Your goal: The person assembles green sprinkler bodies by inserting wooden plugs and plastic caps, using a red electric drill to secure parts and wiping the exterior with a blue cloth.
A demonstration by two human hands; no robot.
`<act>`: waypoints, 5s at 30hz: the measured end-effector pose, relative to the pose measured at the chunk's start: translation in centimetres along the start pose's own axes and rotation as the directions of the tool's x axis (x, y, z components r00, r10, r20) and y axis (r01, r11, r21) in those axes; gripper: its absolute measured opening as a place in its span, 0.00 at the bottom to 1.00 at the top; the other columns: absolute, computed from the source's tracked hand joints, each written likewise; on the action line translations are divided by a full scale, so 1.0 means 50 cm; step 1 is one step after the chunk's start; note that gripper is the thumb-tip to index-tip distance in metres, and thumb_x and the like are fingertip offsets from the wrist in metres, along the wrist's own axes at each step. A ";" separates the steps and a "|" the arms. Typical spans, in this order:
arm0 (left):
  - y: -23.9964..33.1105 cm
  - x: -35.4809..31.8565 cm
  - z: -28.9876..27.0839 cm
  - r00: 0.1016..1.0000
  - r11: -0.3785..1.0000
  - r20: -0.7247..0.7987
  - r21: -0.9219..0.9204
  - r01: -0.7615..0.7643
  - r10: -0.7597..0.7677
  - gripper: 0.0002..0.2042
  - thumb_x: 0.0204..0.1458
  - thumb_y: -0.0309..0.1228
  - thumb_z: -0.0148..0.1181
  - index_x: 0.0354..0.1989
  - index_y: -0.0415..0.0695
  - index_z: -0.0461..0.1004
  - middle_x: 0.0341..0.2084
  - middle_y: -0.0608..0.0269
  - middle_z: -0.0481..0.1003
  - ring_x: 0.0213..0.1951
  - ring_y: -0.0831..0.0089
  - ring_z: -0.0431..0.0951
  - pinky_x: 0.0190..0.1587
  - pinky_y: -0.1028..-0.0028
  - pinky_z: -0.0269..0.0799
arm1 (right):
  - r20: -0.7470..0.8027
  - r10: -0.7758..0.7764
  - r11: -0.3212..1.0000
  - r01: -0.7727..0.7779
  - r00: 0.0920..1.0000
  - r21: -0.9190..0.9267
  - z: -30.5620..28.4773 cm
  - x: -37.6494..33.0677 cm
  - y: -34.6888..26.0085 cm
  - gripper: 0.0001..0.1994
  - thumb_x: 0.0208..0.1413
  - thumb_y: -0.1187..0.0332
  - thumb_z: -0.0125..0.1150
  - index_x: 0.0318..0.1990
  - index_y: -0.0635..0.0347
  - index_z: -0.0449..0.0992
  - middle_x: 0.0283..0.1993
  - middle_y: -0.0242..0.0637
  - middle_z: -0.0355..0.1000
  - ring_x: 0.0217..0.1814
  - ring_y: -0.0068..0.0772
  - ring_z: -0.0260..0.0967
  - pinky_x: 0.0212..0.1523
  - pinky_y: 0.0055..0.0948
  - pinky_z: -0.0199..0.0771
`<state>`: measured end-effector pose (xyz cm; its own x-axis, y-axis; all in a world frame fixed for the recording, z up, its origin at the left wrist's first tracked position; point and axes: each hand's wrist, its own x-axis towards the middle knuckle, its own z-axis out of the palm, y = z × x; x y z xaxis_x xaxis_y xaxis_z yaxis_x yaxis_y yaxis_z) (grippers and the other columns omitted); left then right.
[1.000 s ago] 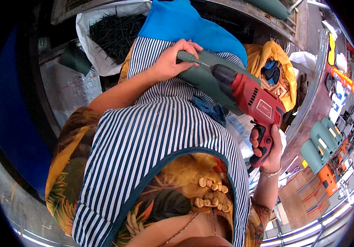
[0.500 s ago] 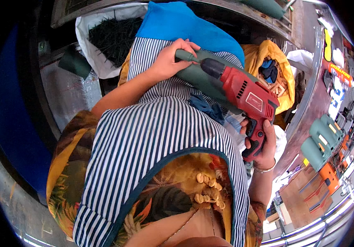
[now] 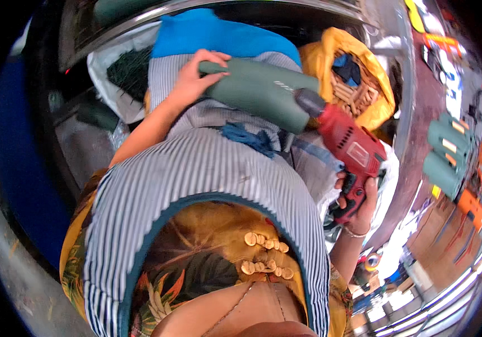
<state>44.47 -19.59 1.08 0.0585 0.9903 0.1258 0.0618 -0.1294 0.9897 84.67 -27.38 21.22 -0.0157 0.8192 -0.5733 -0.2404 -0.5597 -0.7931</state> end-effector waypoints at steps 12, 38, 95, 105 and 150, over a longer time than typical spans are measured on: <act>0.166 0.093 -0.003 0.978 0.906 0.007 0.377 -0.195 0.207 0.13 0.44 0.23 0.67 0.39 0.41 0.73 0.33 0.64 0.75 0.41 0.70 0.77 0.68 0.55 0.54 | -0.228 -0.283 0.511 0.347 0.932 0.787 -0.276 0.478 0.317 0.18 0.59 0.72 0.56 0.56 0.65 0.67 0.52 0.42 0.72 0.56 0.40 0.69 0.53 0.38 0.71; 0.152 0.070 -0.073 0.973 0.937 -0.224 0.324 0.131 -0.059 0.11 0.49 0.27 0.64 0.38 0.39 0.70 0.38 0.58 0.74 0.46 0.66 0.72 0.56 0.67 0.63 | -0.637 0.274 0.247 -0.693 0.720 -0.677 -0.259 0.878 0.277 0.21 0.61 0.51 0.53 0.51 0.59 0.76 0.50 0.46 0.76 0.49 0.43 0.76 0.45 0.45 0.78; 0.124 -0.001 -0.021 0.926 0.987 -0.341 -0.039 0.156 -0.160 0.24 0.68 0.44 0.33 0.45 0.37 0.72 0.34 0.60 0.74 0.36 0.73 0.73 0.42 0.72 0.68 | 0.855 -0.275 0.164 0.898 0.439 -0.409 0.445 0.308 0.084 0.21 0.51 0.49 0.63 0.48 0.47 0.71 0.27 0.35 0.76 0.28 0.45 0.75 0.25 0.44 0.71; 0.224 0.105 -0.044 0.923 0.722 0.290 0.577 -0.380 0.254 0.22 0.53 0.45 0.61 0.47 0.39 0.74 0.37 0.57 0.76 0.39 0.63 0.76 0.48 0.68 0.69 | -0.413 -0.723 0.160 -0.448 0.554 -0.880 -0.091 0.167 0.009 0.16 0.54 0.56 0.59 0.40 0.58 0.78 0.39 0.46 0.75 0.41 0.51 0.74 0.41 0.45 0.74; 0.271 0.176 0.084 0.713 -0.048 0.517 -0.824 0.565 -0.474 0.18 0.63 0.34 0.52 0.53 0.32 0.63 0.52 0.44 0.68 0.57 0.52 0.70 0.62 0.61 0.70 | 0.720 -0.643 -0.605 0.404 0.260 -0.686 0.257 0.233 -0.125 0.40 0.48 0.47 0.63 0.62 0.67 0.62 0.53 0.49 0.66 0.43 0.46 0.70 0.40 0.34 0.76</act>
<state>49.99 -12.85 15.32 0.5274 0.7416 -0.4145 -0.7905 0.6071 0.0803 73.53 -12.73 22.17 -0.5486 0.6631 0.5093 0.8049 0.5836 0.1072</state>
